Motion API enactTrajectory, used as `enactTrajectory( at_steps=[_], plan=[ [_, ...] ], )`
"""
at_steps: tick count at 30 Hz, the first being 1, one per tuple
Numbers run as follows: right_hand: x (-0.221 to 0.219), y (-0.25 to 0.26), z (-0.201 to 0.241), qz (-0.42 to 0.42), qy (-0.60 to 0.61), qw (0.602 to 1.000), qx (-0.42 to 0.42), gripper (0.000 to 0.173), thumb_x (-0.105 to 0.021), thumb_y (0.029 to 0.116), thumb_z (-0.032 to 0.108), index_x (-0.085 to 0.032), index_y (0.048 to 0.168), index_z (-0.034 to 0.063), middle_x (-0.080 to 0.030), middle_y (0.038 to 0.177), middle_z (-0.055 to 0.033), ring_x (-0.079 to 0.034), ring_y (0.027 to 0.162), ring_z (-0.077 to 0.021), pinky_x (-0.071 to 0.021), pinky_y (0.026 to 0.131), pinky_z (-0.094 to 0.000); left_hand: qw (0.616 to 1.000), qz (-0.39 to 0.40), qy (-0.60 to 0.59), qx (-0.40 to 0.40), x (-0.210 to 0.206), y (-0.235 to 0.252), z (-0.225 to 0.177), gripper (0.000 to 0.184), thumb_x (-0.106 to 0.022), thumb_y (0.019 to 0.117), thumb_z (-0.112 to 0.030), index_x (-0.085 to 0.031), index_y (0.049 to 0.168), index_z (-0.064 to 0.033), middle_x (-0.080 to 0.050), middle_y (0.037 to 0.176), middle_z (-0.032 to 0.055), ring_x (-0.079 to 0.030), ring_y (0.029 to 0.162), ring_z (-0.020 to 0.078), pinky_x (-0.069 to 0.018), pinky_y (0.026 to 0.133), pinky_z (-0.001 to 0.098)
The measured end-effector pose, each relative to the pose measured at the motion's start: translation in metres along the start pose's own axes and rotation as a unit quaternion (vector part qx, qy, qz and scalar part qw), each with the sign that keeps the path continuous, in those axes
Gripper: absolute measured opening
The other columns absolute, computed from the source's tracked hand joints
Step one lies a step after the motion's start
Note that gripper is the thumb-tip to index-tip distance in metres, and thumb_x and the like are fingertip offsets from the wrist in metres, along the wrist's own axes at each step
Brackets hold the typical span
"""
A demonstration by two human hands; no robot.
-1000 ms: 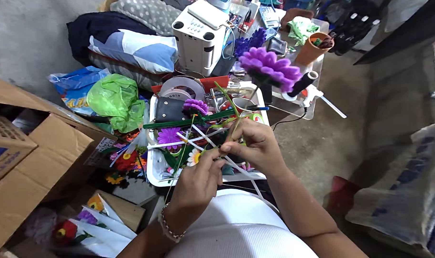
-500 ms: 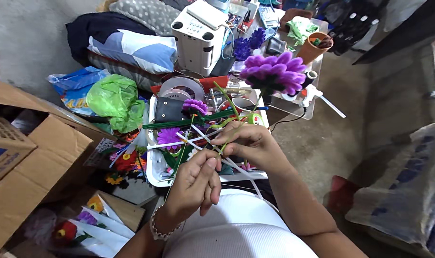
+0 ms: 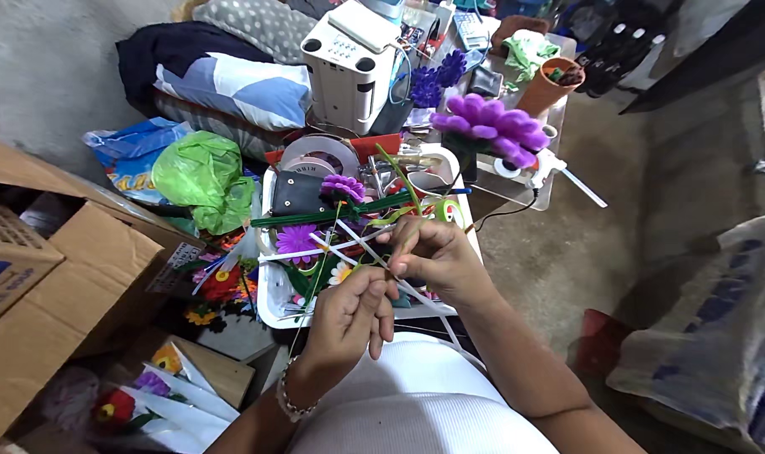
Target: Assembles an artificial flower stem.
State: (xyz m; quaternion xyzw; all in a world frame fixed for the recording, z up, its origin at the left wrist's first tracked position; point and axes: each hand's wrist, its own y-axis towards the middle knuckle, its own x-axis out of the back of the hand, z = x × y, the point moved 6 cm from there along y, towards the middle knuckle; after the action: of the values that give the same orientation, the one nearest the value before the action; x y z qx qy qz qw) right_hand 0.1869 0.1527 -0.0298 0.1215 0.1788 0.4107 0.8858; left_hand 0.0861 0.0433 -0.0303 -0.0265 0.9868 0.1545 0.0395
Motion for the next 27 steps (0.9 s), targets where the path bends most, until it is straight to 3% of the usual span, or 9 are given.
enactTrajectory(
  at_steps=[5, 8, 13, 16, 18, 20, 22, 27],
  plan=[
    [-0.006, -0.002, -0.005, 0.018, 0.082, 0.995, -0.057, 0.006, -0.076, 0.0916, 0.015, -0.076, 0.094, 0.0092, -0.074, 0.093, 0.0042, -0.069, 0.083, -0.0025, -0.0595, 0.081, -0.0221, 0.997, 0.000, -0.074, 0.009, -0.002, 0.000, 0.006, 0.023, -0.040, 0.1111, -0.027, -0.055, 0.102, -0.0127, -0.054, 0.066, -0.0121, -0.050, 0.051, -0.0082, -0.0420, 0.043, 0.0080],
    [-0.009, -0.002, -0.004, 0.058, 0.116, 0.988, -0.078, 0.014, -0.074, 0.0941, 0.017, -0.078, 0.104, 0.0079, -0.075, 0.100, 0.0032, -0.070, 0.086, -0.0024, -0.0593, 0.079, -0.0200, 0.990, 0.015, -0.139, 0.012, -0.005, -0.002, 0.009, 0.022, -0.041, 0.1106, -0.028, -0.057, 0.103, -0.0142, -0.054, 0.067, -0.0125, -0.051, 0.053, -0.0086, -0.0427, 0.045, 0.0076],
    [-0.009, -0.003, -0.002, 0.065, 0.102, 0.991, -0.057, 0.007, -0.074, 0.0938, 0.016, -0.077, 0.094, 0.0102, -0.072, 0.095, 0.0070, -0.068, 0.092, -0.0019, -0.0572, 0.090, -0.0239, 0.982, 0.015, -0.189, 0.015, -0.013, -0.004, 0.012, 0.020, -0.042, 0.1105, -0.026, -0.058, 0.106, -0.0137, -0.057, 0.069, -0.0121, -0.052, 0.054, -0.0086, -0.0426, 0.046, 0.0076],
    [-0.004, -0.004, 0.001, 0.041, 0.070, 0.996, -0.037, 0.008, -0.077, 0.0915, 0.019, -0.078, 0.091, 0.0116, -0.071, 0.094, 0.0074, -0.066, 0.090, -0.0001, -0.0565, 0.084, -0.0191, 0.994, 0.037, -0.098, -0.005, -0.011, 0.000, 0.009, 0.027, -0.039, 0.1110, -0.027, -0.059, 0.110, -0.0087, -0.066, 0.078, -0.0069, -0.062, 0.061, -0.0035, -0.0522, 0.053, 0.0120],
    [0.004, -0.004, 0.005, 0.022, 0.049, 0.998, -0.027, 0.010, -0.077, 0.0916, 0.025, -0.078, 0.090, 0.0156, -0.071, 0.093, 0.0089, -0.066, 0.092, -0.0003, -0.0561, 0.087, -0.0209, 0.998, 0.055, 0.027, -0.034, -0.003, 0.005, 0.004, 0.040, -0.035, 0.1118, -0.032, -0.061, 0.116, -0.0016, -0.071, 0.091, 0.0007, -0.070, 0.078, 0.0034, -0.0604, 0.070, 0.0206],
    [0.018, -0.001, 0.010, -0.013, 0.050, 0.999, -0.017, 0.010, -0.076, 0.0914, 0.030, -0.077, 0.088, 0.0206, -0.070, 0.088, 0.0106, -0.066, 0.087, -0.0007, -0.0568, 0.087, -0.0244, 0.992, 0.059, 0.110, -0.028, 0.006, 0.009, 0.003, 0.058, -0.028, 0.1110, -0.044, -0.060, 0.128, 0.0020, -0.071, 0.106, 0.0053, -0.070, 0.096, 0.0089, -0.0605, 0.087, 0.0288],
    [0.034, 0.001, 0.017, -0.050, 0.060, 0.997, -0.002, 0.011, -0.077, 0.0906, 0.032, -0.075, 0.087, 0.0221, -0.067, 0.084, 0.0106, -0.064, 0.081, -0.0018, -0.0568, 0.085, -0.0266, 0.991, 0.039, 0.127, -0.004, 0.018, 0.012, 0.005, 0.066, -0.026, 0.1095, -0.051, -0.058, 0.132, 0.0025, -0.071, 0.113, 0.0062, -0.069, 0.104, 0.0113, -0.0588, 0.092, 0.0311],
    [0.044, 0.000, 0.029, -0.091, -0.036, 0.994, 0.043, 0.011, -0.078, 0.0906, 0.026, -0.074, 0.086, 0.0177, -0.067, 0.085, 0.0090, -0.064, 0.077, -0.0002, -0.0567, 0.071, -0.0185, 0.966, -0.075, 0.233, -0.082, 0.054, 0.017, -0.022, 0.044, -0.038, 0.1107, -0.041, -0.066, 0.125, -0.0104, -0.068, 0.121, 0.0003, -0.067, 0.108, 0.0108, -0.0571, 0.094, 0.0311]
  ],
)
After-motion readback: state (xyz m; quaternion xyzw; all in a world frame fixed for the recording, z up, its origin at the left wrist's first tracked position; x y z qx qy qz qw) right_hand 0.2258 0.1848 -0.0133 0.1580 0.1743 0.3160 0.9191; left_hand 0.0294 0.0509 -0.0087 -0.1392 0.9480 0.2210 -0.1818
